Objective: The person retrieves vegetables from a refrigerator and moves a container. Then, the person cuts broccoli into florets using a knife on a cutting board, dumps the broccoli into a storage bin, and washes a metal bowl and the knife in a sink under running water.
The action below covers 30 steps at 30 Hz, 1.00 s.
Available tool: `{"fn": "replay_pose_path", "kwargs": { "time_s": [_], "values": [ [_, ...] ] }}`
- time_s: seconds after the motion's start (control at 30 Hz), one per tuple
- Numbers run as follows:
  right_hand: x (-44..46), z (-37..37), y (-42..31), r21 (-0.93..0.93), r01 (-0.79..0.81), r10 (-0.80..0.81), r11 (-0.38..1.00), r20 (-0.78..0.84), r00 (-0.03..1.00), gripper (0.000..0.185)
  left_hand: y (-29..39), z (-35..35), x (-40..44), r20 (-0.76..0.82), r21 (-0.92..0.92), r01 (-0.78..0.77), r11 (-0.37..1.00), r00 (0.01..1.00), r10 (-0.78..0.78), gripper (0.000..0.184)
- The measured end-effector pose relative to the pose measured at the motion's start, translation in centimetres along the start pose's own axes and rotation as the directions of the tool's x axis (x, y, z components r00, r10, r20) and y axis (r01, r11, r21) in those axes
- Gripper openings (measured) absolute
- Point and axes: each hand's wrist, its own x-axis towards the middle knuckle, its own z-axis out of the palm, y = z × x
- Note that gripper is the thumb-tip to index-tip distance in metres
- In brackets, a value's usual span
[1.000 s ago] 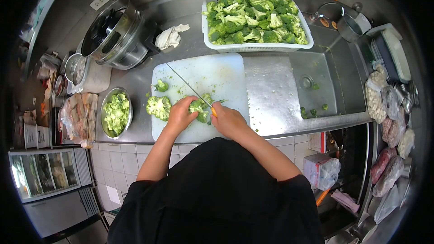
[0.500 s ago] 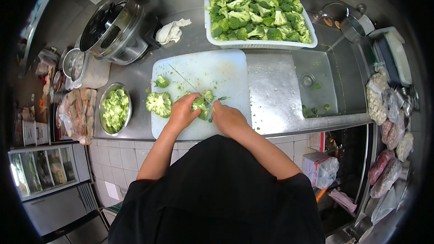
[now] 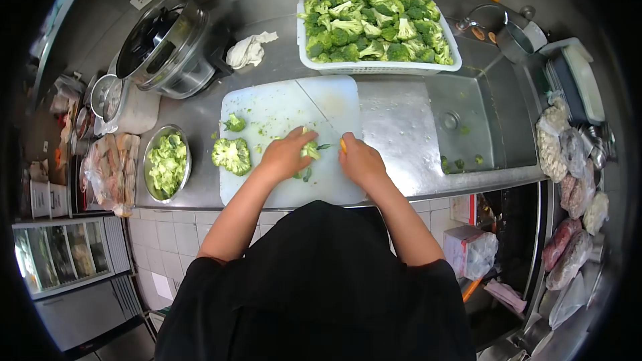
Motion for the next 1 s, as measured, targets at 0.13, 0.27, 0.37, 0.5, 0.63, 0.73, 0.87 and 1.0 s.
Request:
{"fn": "replay_pose_path", "kwargs": {
  "time_s": [0.13, 0.27, 0.37, 0.5, 0.63, 0.73, 0.87, 1.0],
  "values": [
    [0.2, 1.4, 1.2, -0.129, 0.021, -0.029, 0.991, -0.064, 0.998, 0.031, 1.7, 1.3, -0.1, 0.017, 0.076, 0.137, 0.988, 0.99, -0.138, 0.054],
    [-1.0, 1.7, 1.1, -0.3, 0.144, -0.229, 0.943, -0.271, 0.935, 0.038, 0.6, 3.5, -0.9, -0.05, 0.031, 0.137, 0.99, 0.99, -0.135, 0.055],
    [-2.2, 1.8, 0.9, -0.199, 0.237, -0.3, 0.951, -0.41, 0.861, 0.042, -0.4, 4.0, -1.1, -0.136, -0.09, 0.099, 0.991, 0.985, -0.111, 0.051],
    [-2.8, 2.6, -0.4, 0.682, -0.141, 0.084, 0.717, 0.116, 0.99, 0.046, -1.3, 4.0, -0.9, -0.33, -0.361, -0.008, 0.933, 0.936, -0.12, 0.043],
    [-3.1, 1.3, -0.6, 0.88, -0.417, -0.121, -0.229, 0.399, 0.909, 0.059, 4.0, 2.4, 1.3, -0.265, -0.432, -0.15, 0.889, 0.964, 0.034, 0.051],
    [-3.2, 0.5, 2.7, 0.872, -0.296, -0.089, -0.39, 0.284, 0.955, 0.06, 9.7, 1.6, 3.4, -0.104, -0.308, -0.132, 0.942, 0.989, 0.105, 0.062],
    [-2.6, -3.3, 8.2, 0.828, -0.044, 0.118, -0.56, 0.132, 0.984, 0.061, 15.9, 0.1, 7.5, -0.015, -0.246, -0.334, 0.91, 0.94, 0.341, 0.07],
    [-0.5, -10.9, 16.9, 0.763, 0.367, 0.513, -0.533, -0.054, 0.857, 0.072, 16.4, -0.2, 12.9, -0.337, -0.138, -0.592, 0.794, 0.782, 0.525, 0.066]
  ]
}}
